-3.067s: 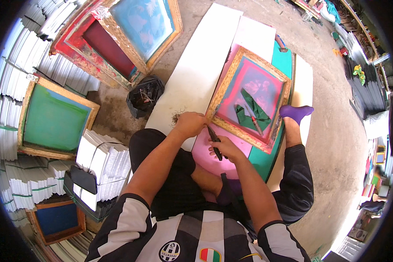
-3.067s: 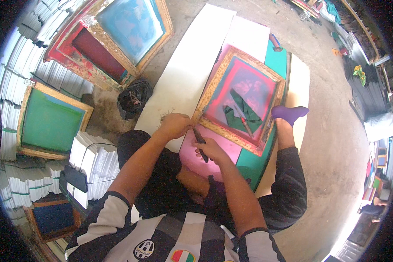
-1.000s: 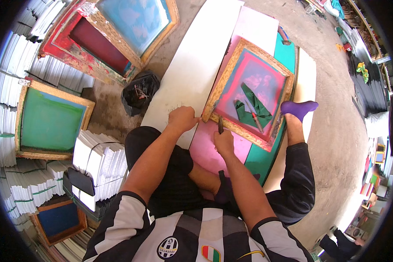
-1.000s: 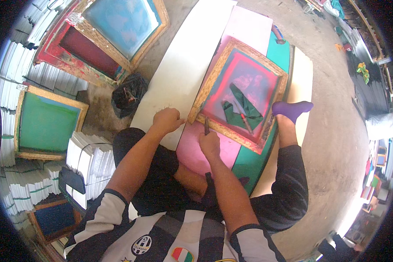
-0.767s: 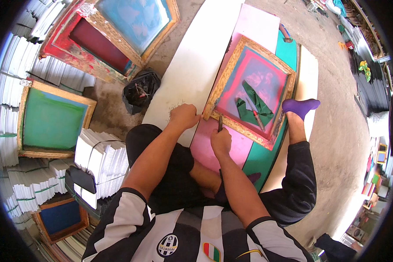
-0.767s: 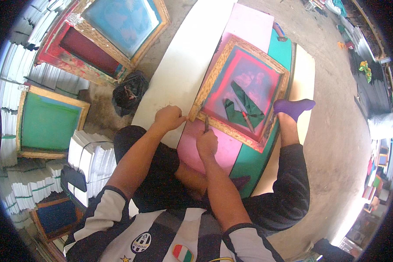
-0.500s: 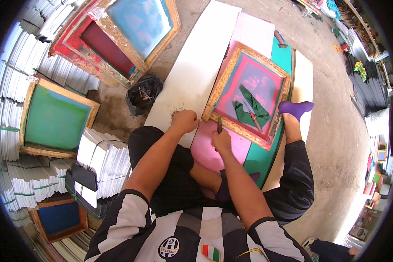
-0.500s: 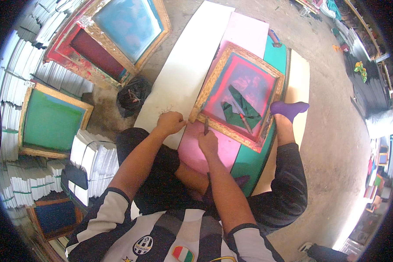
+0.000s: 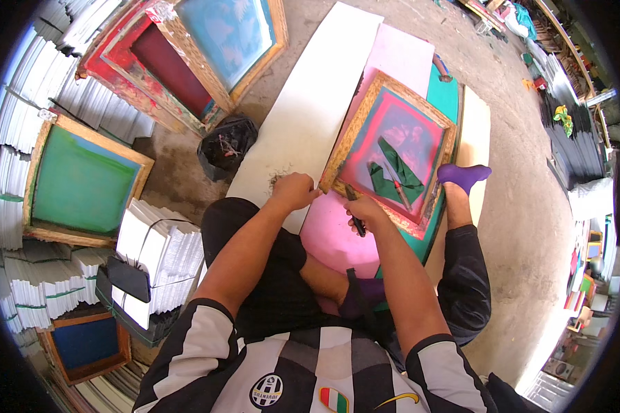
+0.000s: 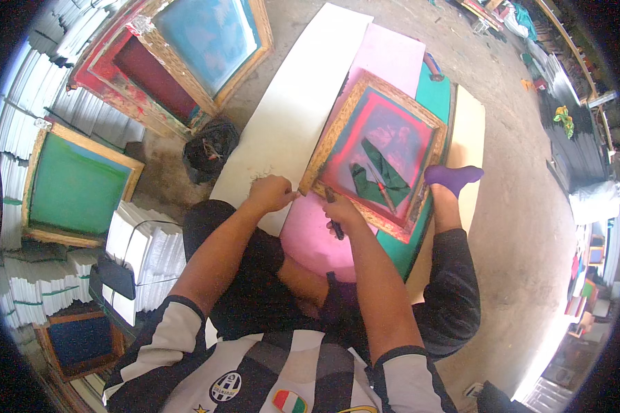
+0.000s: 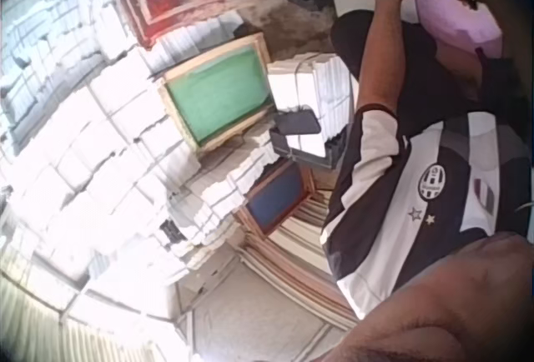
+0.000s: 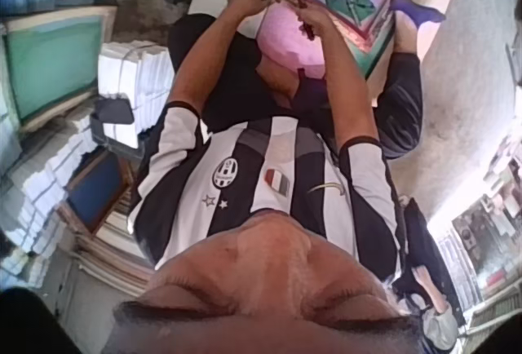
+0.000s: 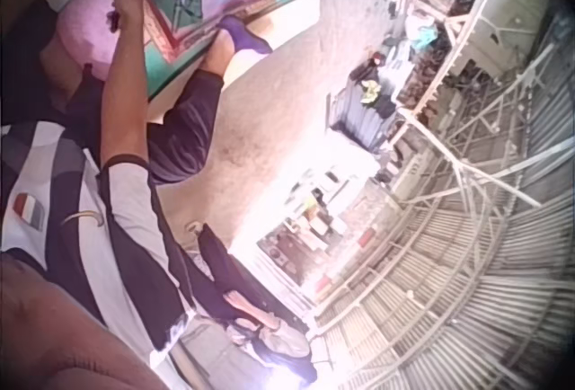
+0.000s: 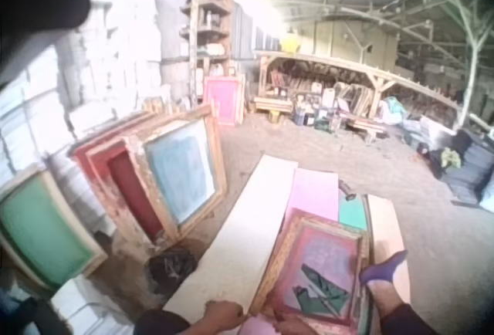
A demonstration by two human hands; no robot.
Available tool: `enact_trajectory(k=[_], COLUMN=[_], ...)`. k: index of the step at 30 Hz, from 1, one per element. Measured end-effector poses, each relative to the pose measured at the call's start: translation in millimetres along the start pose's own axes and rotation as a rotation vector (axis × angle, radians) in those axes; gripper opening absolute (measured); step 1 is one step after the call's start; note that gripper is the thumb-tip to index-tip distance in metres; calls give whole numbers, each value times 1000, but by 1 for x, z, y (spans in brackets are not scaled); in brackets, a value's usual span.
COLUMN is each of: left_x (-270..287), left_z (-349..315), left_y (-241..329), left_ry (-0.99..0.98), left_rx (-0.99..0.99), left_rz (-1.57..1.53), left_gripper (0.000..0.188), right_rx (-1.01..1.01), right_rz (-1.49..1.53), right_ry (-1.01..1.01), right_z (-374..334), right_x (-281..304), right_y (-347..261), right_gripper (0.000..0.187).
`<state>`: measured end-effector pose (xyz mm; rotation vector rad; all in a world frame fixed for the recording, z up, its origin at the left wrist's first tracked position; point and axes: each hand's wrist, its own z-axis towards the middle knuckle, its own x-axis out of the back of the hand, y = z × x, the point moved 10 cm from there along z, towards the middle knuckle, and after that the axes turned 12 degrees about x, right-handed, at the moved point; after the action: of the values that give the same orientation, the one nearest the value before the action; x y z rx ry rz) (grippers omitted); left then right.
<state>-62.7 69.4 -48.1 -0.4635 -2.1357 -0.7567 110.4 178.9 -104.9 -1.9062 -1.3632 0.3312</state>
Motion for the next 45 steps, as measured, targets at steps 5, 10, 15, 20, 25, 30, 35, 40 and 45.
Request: enact_trajectory(k=[5, 10, 15, 20, 25, 30, 35, 40, 45], left_x=[2, -1, 6, 6, 15, 6, -2, -4, 2], left_z=[3, 7, 6, 8, -9, -16, -13, -6, -8], left_y=[2, 9, 6, 1, 12, 15, 17, 17, 20], left_ry=[-2, -14, -15, 60, 90, 169, 166, 124, 102], left_rx=[-11, -32, 13, -11, -76, -204, -247, -248, -241], left_rz=[-18, -45, -40, -63, -70, -130, -96, -94, -103], left_gripper=[36, 32, 32, 32, 30, 26, 27, 28, 29], right_rx=[78, 167, 108, 147, 115, 140, 160, 55, 96], right_rz=[-53, -275, -419, -380, -421, -401, 64, 113, 89], right_ry=[180, 343, 483, 494, 529, 460, 81, 66, 161], right_z=[-18, 2, -23, -26, -31, -23, -14, -5, 0], right_x=[-9, -3, -17, -17, -16, -19, -24, -18, -18], right_y=[-5, 26, 8, 4, -3, -2, -6, -7, 10], right_gripper=[26, 33, 43, 40, 41, 38, 31, 25, 27])
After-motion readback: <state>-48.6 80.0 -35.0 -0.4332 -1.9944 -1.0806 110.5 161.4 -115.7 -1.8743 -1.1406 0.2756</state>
